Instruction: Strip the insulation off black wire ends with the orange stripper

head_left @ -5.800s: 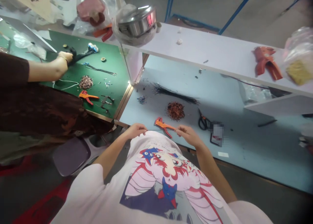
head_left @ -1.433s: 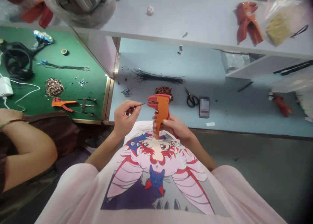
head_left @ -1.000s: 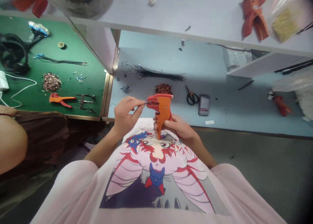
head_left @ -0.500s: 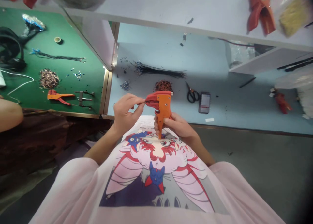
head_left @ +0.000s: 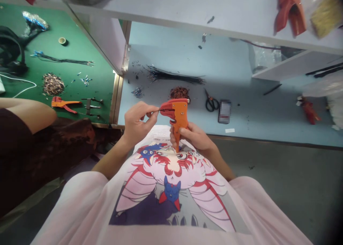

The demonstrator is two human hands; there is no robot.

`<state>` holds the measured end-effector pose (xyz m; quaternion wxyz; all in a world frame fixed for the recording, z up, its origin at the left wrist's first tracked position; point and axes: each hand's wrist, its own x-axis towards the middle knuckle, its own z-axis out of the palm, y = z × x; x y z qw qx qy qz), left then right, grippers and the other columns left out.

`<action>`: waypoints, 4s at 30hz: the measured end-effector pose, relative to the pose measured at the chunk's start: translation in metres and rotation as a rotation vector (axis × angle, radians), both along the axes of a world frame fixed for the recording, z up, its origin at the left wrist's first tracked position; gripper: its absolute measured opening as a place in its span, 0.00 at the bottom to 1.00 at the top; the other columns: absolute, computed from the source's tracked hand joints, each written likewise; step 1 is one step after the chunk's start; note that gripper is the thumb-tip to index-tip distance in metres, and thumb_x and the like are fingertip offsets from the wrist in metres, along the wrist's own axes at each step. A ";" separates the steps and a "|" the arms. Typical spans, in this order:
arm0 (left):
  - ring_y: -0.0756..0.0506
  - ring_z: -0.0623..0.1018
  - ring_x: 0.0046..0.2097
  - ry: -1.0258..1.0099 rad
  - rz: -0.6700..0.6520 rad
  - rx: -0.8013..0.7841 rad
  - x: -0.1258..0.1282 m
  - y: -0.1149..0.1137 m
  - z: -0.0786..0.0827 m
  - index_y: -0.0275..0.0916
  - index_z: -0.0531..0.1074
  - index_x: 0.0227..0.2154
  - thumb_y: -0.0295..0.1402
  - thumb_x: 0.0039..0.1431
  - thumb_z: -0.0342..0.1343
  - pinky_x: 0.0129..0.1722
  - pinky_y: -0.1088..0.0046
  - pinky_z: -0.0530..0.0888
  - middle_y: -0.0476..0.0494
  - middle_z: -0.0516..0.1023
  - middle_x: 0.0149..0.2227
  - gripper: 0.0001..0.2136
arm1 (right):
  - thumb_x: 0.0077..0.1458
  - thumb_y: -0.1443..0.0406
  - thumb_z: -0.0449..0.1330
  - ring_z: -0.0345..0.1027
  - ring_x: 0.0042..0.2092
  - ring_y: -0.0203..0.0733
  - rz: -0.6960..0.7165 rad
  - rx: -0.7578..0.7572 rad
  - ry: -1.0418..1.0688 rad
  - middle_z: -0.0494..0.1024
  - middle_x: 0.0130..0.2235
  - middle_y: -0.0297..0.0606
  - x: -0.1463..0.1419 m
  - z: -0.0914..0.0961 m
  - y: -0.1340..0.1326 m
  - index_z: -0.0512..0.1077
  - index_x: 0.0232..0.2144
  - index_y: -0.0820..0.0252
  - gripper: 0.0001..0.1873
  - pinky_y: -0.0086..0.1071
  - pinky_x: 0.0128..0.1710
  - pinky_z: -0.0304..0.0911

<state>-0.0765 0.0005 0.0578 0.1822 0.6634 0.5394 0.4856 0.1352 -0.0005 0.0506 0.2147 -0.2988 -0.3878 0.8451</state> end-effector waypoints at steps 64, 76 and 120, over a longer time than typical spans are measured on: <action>0.55 0.65 0.25 0.032 -0.034 -0.051 0.000 0.004 0.001 0.39 0.74 0.29 0.29 0.56 0.58 0.26 0.78 0.64 0.52 0.73 0.25 0.02 | 0.60 0.53 0.54 0.63 0.20 0.32 0.020 0.085 -0.053 0.69 0.22 0.30 -0.001 -0.003 0.001 0.63 0.29 0.61 0.17 0.28 0.21 0.62; 0.55 0.65 0.24 -0.001 -0.023 -0.005 -0.003 0.002 -0.004 0.40 0.73 0.32 0.28 0.54 0.60 0.25 0.78 0.65 0.52 0.73 0.26 0.03 | 0.61 0.54 0.53 0.62 0.20 0.32 0.015 0.100 -0.108 0.68 0.19 0.30 -0.001 0.001 0.002 0.63 0.27 0.61 0.18 0.27 0.21 0.59; 0.54 0.70 0.26 -0.263 -0.127 -0.349 -0.006 0.007 0.002 0.38 0.74 0.28 0.33 0.57 0.55 0.26 0.79 0.68 0.49 0.74 0.25 0.06 | 0.61 0.54 0.53 0.62 0.20 0.31 0.021 0.211 -0.069 0.69 0.19 0.30 0.001 -0.008 0.006 0.63 0.27 0.61 0.18 0.27 0.21 0.58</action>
